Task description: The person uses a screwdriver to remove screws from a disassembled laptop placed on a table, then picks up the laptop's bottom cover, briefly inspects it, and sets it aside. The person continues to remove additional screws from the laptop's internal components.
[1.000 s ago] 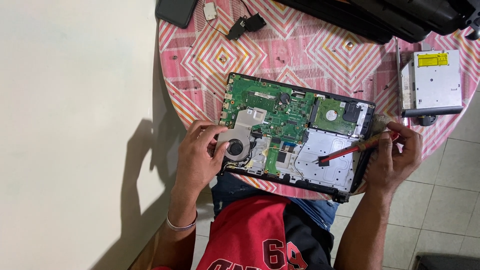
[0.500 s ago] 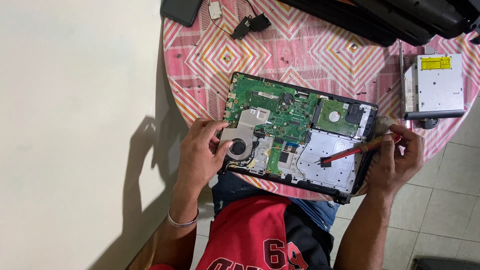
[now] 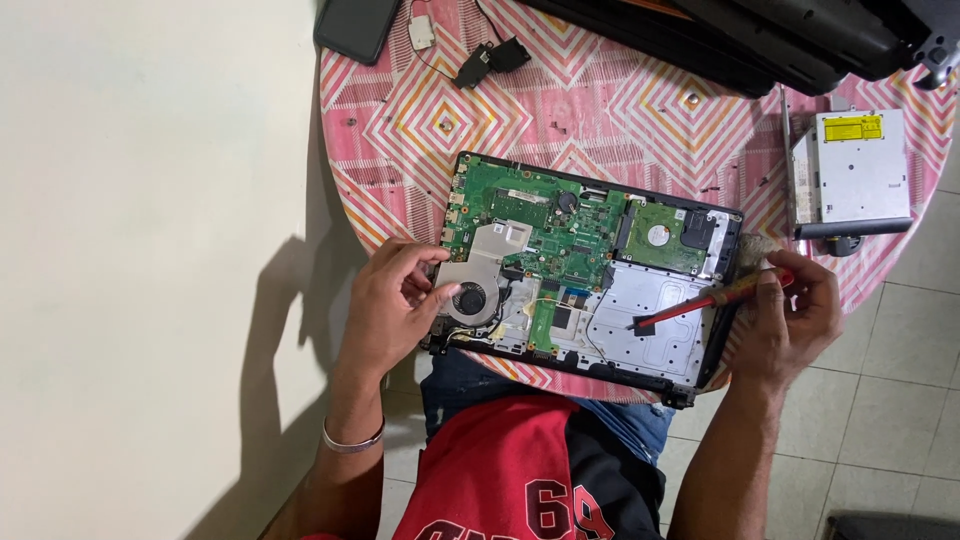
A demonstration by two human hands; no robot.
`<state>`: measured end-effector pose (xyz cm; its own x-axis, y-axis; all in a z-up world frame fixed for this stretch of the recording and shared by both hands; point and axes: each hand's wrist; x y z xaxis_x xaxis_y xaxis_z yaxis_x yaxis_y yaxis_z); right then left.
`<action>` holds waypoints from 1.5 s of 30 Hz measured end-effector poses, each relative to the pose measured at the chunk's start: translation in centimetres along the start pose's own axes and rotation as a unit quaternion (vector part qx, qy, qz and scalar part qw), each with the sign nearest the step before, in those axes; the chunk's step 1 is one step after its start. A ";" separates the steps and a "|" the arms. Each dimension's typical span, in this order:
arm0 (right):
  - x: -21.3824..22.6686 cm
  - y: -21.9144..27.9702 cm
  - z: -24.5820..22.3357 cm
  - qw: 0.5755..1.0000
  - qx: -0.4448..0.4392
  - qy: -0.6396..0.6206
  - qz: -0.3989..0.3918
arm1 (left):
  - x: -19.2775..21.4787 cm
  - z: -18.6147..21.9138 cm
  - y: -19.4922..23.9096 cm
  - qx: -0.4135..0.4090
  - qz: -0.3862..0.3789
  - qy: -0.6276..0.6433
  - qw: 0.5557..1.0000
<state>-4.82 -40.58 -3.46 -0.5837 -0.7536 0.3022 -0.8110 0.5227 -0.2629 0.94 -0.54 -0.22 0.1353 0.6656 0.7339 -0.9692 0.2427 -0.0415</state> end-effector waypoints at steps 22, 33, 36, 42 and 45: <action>-5.2 -4.5 -12.4 0.955 0.118 -0.270 -0.037 | -4.9 -2.4 -12.5 -0.203 0.169 0.042 0.964; -15.8 -5.6 -15.0 0.896 0.171 -0.307 -0.273 | -6.1 -3.7 -11.8 -0.140 0.086 0.022 0.986; -16.0 -5.5 -14.9 0.899 0.172 -0.300 -0.270 | -6.1 -3.7 -12.0 -0.131 0.069 0.033 0.988; -16.2 -5.6 -15.2 0.892 0.161 -0.301 -0.297 | -6.2 -4.0 -12.2 -0.136 0.050 0.008 0.989; -16.2 -5.6 -15.4 0.894 0.165 -0.284 -0.304 | -6.3 -4.0 -12.3 -0.162 0.068 -0.013 0.984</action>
<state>8.53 -25.16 7.27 0.1523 -0.9883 -0.0089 -0.8604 -0.1282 -0.4932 12.83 -4.89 -7.00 -0.0011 0.6907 0.7231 -0.8610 0.3670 -0.3520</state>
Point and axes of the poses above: each hand's wrist, its own y-axis away from the middle knuckle, its own x-axis out of the back of the hand, z = x × y, and after that the axes turned 12 degrees about -y, right-handed
